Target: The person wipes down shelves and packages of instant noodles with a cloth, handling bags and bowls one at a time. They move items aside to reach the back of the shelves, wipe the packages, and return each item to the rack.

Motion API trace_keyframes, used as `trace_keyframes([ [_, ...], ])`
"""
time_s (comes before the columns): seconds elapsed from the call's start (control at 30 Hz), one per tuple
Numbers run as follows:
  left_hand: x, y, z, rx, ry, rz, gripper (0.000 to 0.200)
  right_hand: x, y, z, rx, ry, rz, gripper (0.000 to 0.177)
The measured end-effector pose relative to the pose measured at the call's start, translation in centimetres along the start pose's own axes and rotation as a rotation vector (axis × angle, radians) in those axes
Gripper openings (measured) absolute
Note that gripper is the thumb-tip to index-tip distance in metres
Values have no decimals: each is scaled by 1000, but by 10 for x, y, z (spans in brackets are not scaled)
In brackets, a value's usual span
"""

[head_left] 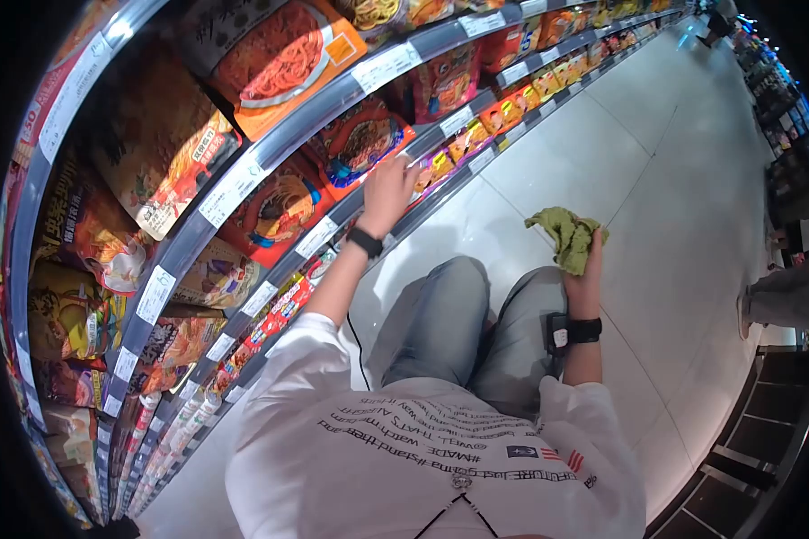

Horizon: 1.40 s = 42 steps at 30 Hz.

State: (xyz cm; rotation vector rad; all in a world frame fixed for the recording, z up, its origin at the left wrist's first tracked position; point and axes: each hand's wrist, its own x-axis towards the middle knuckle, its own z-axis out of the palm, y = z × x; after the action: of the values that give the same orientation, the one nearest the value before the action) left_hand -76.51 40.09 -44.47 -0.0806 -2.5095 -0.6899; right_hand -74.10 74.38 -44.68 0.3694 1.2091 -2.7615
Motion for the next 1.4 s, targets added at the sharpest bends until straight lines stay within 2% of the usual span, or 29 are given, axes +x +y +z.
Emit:
trace_keyframes([
  [0.07,59,3,7,-125,137,-17,22,1,2,-1,25,-16,-15,48],
  [0.1,82,9,6,-152,77,-182,33,0,3,-2,51,-27,-11,47],
  [0.17,112,-12,25,100,-122,-265,48,-6,3,-3,56,-32,-36,44],
  [0.23,124,-42,50,0,-24,-118,57,-7,4,-10,40,-15,-35,42],
  [0.3,134,-47,54,-87,-228,-258,56,-17,1,-13,48,-4,-81,41],
  [0.37,143,-78,70,-276,-462,-207,55,-25,-3,-17,55,4,-115,41],
  [0.4,147,-79,74,-280,-461,-194,55,-28,-5,-19,67,20,-122,41],
  [0.47,150,-82,85,-433,-258,-424,49,-31,-9,-25,81,30,-127,41],
  [0.5,152,-80,83,-434,-259,-425,49,-30,-10,-29,80,31,-127,41],
  [0.57,159,-80,76,-181,-252,-285,28,-28,-10,-35,40,50,-148,42],
  [0.6,159,-76,74,-201,-199,-279,24,-28,-10,-33,35,48,-141,42],
  [0.63,157,-77,70,-203,-197,-289,24,-28,-12,-31,56,26,-122,43],
  [0.7,155,-79,69,-181,-101,-32,34,-28,-14,-28,63,3,-98,44],
  [0.73,157,-82,71,-54,-78,41,30,-26,-13,-28,52,8,-98,45],
  [0.77,154,-86,73,-57,-72,28,30,-24,-12,-27,44,11,-98,46],
  [0.83,146,-65,55,-231,-193,-131,29,-19,-10,-27,35,-1,-98,46],
  [0.87,147,-83,70,-333,-153,-144,29,-17,-8,-28,36,-4,-102,46],
  [0.97,138,-57,43,-427,-175,-261,28,-18,-8,-17,93,-20,-81,45],
  [1.0,137,-58,44,-418,-83,-183,28,-15,-5,-19,84,-18,-66,45],
  [1.03,135,-60,44,-429,-95,-186,28,-11,-1,-21,59,-17,-60,45],
  [1.13,131,-75,48,-362,-218,-315,24,-7,6,-25,17,-16,-37,46],
  [1.23,119,-88,53,-519,-317,-272,25,-6,7,-23,-17,1,-37,45],
  [1.3,110,-83,52,-451,-290,-237,27,-6,4,-24,-37,18,-47,44],
  [1.37,97,-51,31,-175,-214,-300,27,-4,5,-29,-4,20,-39,42],
  [1.4,89,-42,27,-232,-174,-268,29,-3,3,-30,-10,19,-41,42],
])
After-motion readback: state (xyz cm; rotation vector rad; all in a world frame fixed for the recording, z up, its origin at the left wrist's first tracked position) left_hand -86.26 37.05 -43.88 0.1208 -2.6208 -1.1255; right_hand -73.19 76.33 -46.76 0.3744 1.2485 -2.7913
